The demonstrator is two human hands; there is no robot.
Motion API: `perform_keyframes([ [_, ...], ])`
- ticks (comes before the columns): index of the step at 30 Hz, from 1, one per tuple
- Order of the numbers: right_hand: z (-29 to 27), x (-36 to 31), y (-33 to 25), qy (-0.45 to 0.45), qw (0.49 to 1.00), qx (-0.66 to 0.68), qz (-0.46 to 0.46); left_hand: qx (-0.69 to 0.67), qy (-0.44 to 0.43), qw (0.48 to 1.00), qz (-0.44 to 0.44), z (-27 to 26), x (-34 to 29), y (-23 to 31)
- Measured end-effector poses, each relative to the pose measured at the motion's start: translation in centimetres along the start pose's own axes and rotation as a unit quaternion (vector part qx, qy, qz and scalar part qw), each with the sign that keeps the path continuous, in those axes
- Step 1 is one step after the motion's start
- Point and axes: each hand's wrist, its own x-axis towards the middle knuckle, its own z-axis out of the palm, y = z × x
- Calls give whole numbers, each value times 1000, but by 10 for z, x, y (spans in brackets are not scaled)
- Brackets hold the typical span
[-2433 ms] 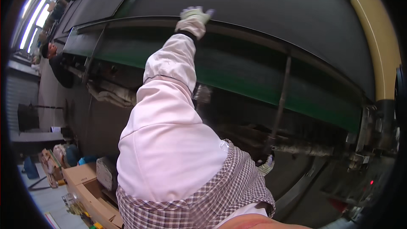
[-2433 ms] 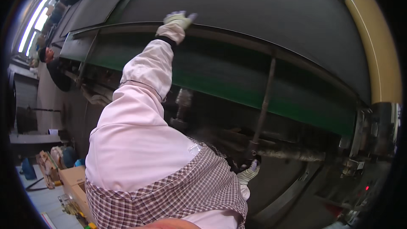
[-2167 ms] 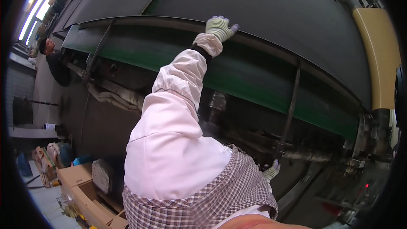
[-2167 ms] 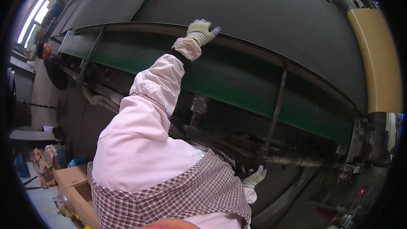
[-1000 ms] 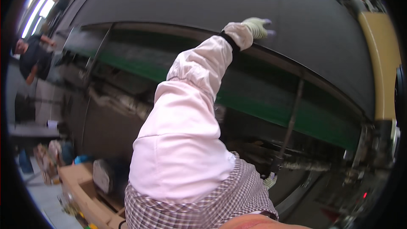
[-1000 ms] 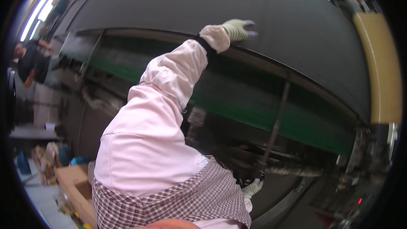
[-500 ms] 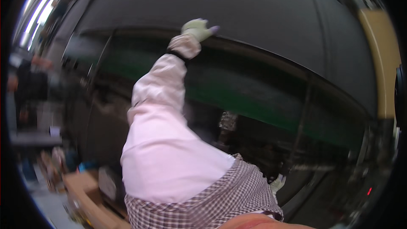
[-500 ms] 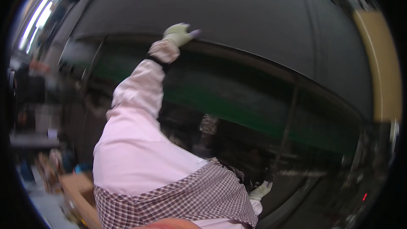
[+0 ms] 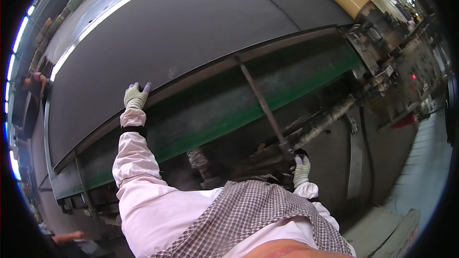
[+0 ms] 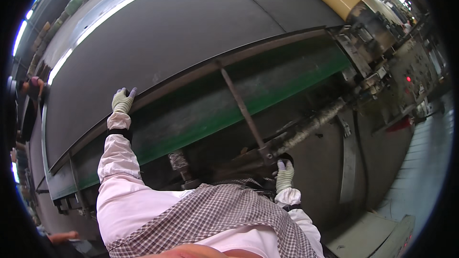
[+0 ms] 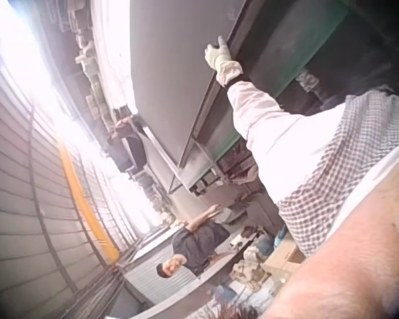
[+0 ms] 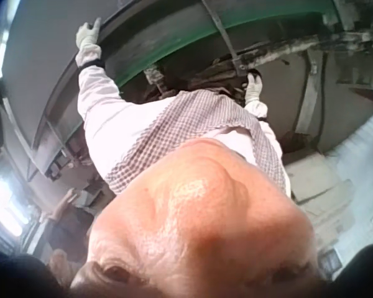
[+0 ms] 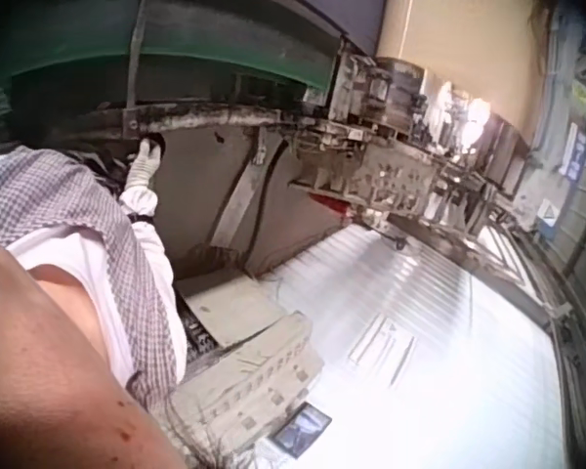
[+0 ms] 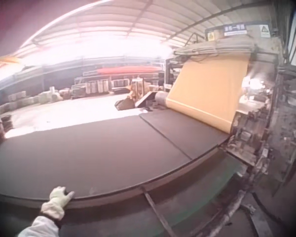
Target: Feeding large black industrial sheets onto a conveyor belt for processing in a factory machine.
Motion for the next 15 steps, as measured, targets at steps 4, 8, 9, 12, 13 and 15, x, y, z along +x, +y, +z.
perform_keyframes([
  [4, 13, 3, -10, -12, 1000, -1, -9, -16, -14, 999, 37, 6, 8, 38],
  [8, 24, 12, -11, -16, 999, 30, -20, -32, -30, 997, 59, 4, 17, 77],
  [9, 28, 12, -11, -23, 999, 23, -23, -27, -35, 996, 78, 4, 22, 86],
  [12, 40, 10, -7, -37, 999, 20, -24, -12, -47, 993, 108, -1, 28, 113],
  [13, 42, 8, -3, -36, 999, 33, -21, -8, -55, 991, 123, 2, 32, 123],
  [15, 44, 17, 18, -40, 997, 60, -28, 10, -92, 986, 137, 0, 37, 148],
])
